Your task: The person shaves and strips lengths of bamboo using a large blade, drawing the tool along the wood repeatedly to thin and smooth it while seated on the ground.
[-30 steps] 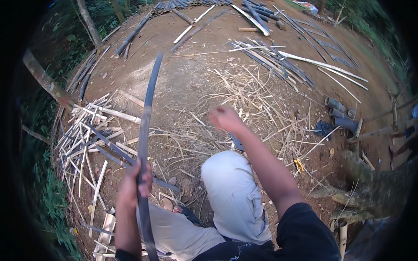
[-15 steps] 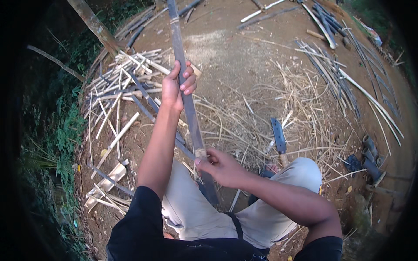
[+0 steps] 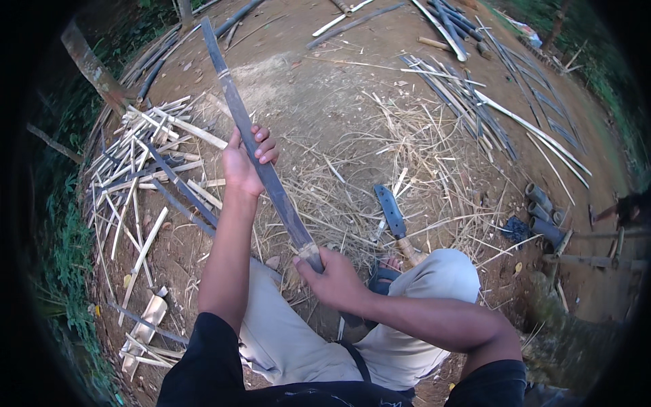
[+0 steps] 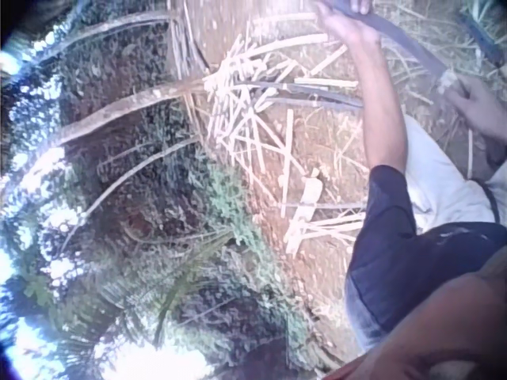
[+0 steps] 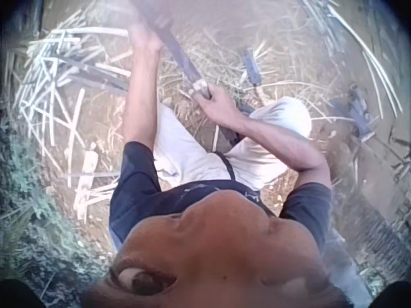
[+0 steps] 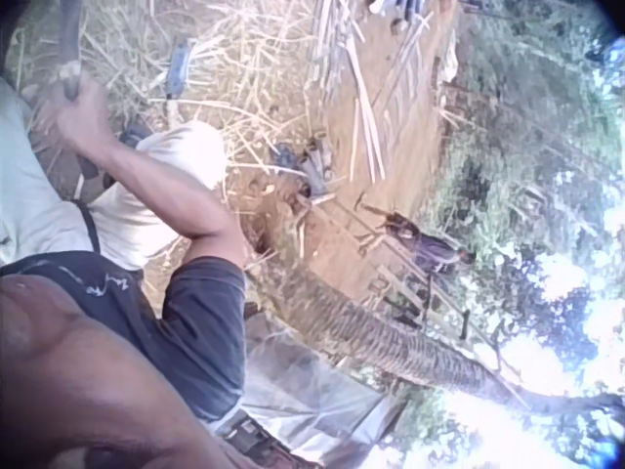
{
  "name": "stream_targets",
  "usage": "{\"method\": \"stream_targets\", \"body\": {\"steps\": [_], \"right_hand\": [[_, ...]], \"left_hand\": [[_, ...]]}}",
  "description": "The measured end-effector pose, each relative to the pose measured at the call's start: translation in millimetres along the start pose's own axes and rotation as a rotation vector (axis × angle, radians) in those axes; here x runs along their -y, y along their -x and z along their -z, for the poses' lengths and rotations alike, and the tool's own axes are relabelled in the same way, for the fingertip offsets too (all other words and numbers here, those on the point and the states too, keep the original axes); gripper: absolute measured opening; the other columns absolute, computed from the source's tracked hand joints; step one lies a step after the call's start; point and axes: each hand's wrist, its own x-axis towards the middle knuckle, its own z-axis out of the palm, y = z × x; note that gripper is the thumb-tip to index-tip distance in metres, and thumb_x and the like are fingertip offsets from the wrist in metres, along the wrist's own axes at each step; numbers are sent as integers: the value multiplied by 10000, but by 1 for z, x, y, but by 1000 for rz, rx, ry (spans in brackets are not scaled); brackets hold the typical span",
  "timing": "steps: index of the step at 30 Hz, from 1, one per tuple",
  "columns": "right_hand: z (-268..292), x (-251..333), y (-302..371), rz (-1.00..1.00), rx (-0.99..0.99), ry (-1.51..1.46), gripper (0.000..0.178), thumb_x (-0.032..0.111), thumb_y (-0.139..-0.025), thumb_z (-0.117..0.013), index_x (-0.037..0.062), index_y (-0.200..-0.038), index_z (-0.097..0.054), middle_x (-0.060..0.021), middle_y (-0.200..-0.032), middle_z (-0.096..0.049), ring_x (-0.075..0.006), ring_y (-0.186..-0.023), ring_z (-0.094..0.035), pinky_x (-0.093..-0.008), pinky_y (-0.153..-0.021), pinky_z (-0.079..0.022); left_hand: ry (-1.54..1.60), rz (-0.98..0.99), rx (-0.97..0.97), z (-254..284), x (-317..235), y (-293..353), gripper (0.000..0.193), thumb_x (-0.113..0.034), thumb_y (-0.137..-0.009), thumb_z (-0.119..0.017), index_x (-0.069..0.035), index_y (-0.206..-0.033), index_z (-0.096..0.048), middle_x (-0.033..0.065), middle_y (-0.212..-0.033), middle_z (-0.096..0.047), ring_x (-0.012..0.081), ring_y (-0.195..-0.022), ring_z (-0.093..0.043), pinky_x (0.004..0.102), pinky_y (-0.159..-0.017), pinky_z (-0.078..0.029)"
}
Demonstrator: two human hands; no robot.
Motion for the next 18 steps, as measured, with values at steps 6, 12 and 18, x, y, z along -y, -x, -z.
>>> {"method": "stream_targets", "body": {"steps": [6,12,18], "right_hand": [[11,24,-3,-11,-46,-63,320,309,-966,-614,19,-831,-594,-9,-608,-547,-95,-556,-482,-317,-534,-414],[70,67,-18,173,-243,-43,326,328,-987,-584,16,-913,-636,-6,-656,-559,-91,-596,-488,-306,-552,-408],[178,81,17,280,-872,345,381,332,-1037,-487,-10,-984,-646,-16,-619,-522,-95,-571,-444,-322,-525,-377]], "left_hand": [[-155,-28,-168,-16,1,-2,555,-482,-1039,-302,13,-1185,-505,149,-1002,-562,269,-882,-547,388,-831,-465],[-598,133,-536,21,-11,-12,479,-375,-1016,-367,-10,-1274,-539,109,-1173,-583,255,-1041,-592,383,-891,-477],[-604,96,-577,21,-28,-2,394,-297,-992,-418,-28,-1239,-569,71,-1127,-609,232,-1032,-619,347,-837,-502]]}}
